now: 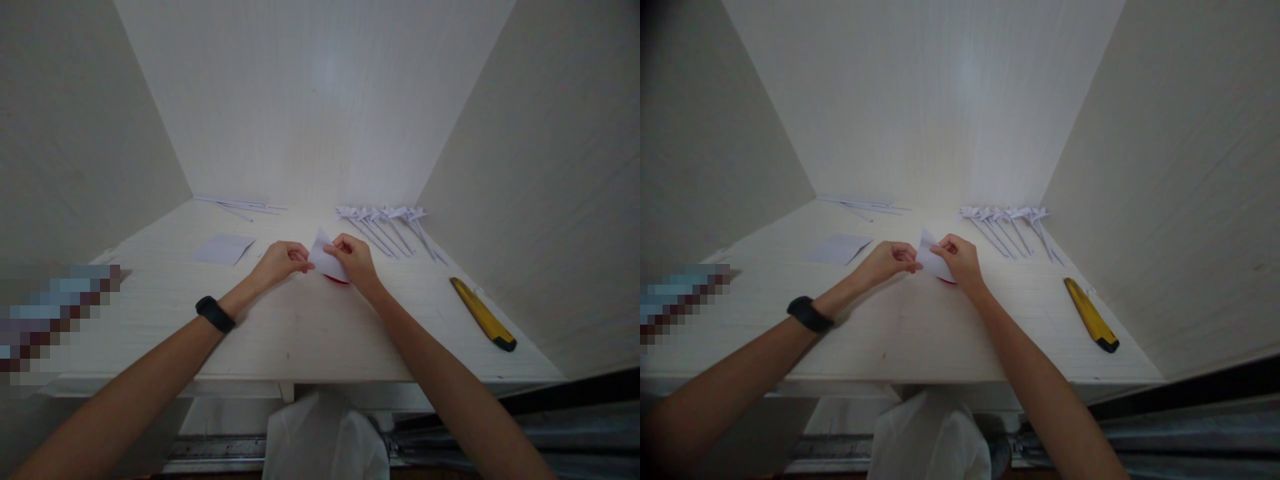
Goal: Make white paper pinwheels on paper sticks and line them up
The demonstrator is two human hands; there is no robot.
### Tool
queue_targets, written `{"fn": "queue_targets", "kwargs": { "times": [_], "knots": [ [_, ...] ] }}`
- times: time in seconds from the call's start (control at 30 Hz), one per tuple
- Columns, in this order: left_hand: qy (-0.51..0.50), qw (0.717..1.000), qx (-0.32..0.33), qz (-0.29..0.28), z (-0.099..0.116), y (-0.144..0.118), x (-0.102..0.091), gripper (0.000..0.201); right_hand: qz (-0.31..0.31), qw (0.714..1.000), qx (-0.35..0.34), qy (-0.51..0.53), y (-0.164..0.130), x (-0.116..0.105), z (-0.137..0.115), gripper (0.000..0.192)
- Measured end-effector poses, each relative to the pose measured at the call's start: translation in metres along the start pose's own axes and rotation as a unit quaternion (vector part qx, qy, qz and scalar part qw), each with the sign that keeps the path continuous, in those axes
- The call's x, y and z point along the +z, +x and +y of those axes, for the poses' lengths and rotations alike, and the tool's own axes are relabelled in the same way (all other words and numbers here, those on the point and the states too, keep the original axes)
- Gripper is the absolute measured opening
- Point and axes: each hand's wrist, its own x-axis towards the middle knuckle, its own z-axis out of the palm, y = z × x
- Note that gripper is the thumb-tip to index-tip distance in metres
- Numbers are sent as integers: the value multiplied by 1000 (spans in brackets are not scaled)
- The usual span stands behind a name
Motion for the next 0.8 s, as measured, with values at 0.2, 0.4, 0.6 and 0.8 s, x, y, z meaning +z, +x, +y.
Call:
{"fn": "queue_targets", "kwargs": {
  "times": [0.2, 0.4, 0.6, 0.8],
  "knots": [
    [32, 999, 27, 1, -1, -1, 0, 18, 1, 1000, -22, -13, -2, 2, -9, 15],
    [21, 999, 28, -7, 5, -4, 4, 13, 38, 998, -42, -36, -4, 2, -13, 13],
    [41, 998, 47, -9, 5, -5, 4, 10, 51, 996, -64, -35, -6, 2, -16, 10],
    [142, 984, 98, 41, 10, -7, 2, 10, 69, 992, -80, -68, -9, 2, -22, 14]
  ]
}}
